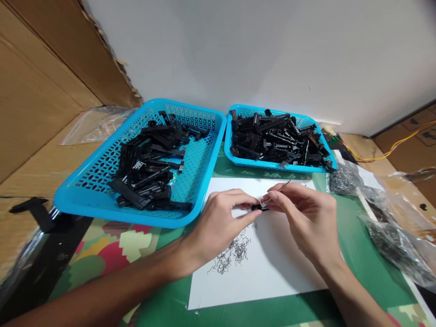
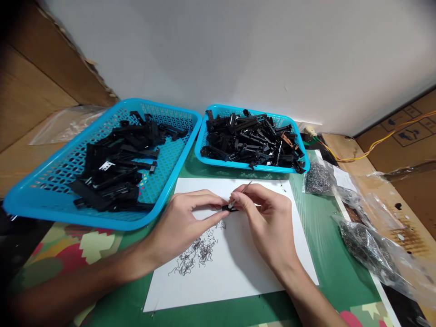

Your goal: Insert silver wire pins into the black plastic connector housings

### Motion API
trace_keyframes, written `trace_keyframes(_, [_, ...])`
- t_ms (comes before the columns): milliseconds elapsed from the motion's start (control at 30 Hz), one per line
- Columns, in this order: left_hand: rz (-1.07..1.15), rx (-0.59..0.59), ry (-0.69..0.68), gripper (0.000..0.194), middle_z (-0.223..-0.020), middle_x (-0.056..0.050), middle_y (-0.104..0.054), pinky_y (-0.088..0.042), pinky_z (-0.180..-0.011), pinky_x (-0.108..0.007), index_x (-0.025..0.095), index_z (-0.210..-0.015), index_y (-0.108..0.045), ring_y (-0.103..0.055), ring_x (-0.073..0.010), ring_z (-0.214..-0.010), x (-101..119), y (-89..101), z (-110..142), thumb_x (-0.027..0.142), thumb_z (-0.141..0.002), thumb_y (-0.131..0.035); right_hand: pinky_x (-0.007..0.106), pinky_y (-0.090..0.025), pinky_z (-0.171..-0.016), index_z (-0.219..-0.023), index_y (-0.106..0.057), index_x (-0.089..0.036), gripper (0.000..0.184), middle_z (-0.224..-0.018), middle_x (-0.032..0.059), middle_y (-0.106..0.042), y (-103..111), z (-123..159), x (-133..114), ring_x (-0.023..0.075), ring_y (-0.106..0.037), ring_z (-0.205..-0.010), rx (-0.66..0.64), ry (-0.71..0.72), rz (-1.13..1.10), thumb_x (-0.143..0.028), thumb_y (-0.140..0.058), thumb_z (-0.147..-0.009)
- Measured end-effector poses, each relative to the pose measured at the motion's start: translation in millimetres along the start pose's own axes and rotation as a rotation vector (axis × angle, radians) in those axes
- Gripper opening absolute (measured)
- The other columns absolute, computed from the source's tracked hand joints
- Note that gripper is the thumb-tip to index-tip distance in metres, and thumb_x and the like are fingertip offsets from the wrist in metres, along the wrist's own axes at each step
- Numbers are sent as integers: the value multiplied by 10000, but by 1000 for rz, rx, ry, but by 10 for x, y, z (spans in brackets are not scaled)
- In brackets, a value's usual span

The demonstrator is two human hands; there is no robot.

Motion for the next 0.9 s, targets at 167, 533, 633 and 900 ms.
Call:
trace_keyframes(167, [-14,-6,-5,130,-1021,-14,-821,-561,-857,-314,196,-982,-823,-760,-194,-932,9,1,13,116,-881,-804,268,-606,-634,-800,-759,-207,197,-804,30,-764,-4,11,-9,177,-710,-694,-28,20,75,-267,-696,-977])
trace_keyframes(533, [-63,-40,-36,125,-1055,-23,-826,-555,-852,-299,196,-1040,-828,-762,-191,-944,24,2,26,159,-952,-748,271,-510,-582,-792,-777,-188,217,-707,29,-732,-30,29,-59,169,-668,-637,-16,121,241,-234,-673,-976])
trace_keyframes(633, [-58,-29,-23,107,-1034,-24,-829,-556,-842,-296,192,-1008,-830,-766,-195,-927,27,1,26,154,-940,-757,268,-516,-591,-791,-775,-183,217,-702,29,-732,-35,34,-50,165,-669,-631,-7,111,210,-229,-668,-973])
trace_keyframes(900, [-80,-27,-34,95,-1030,-30,-827,-560,-839,-314,202,-1005,-819,-762,-208,-923,21,9,29,176,-946,-749,277,-519,-604,-775,-757,-189,248,-698,21,-705,-68,54,-15,156,-637,-642,-13,85,137,-268,-661,-989])
Point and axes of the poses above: each hand's wrist, its own z-axis away from the middle knuckle, its own y-axis out of the back of the hand, x = y × z, the point moved 2 cm from there along -z, towards the middle knuckle
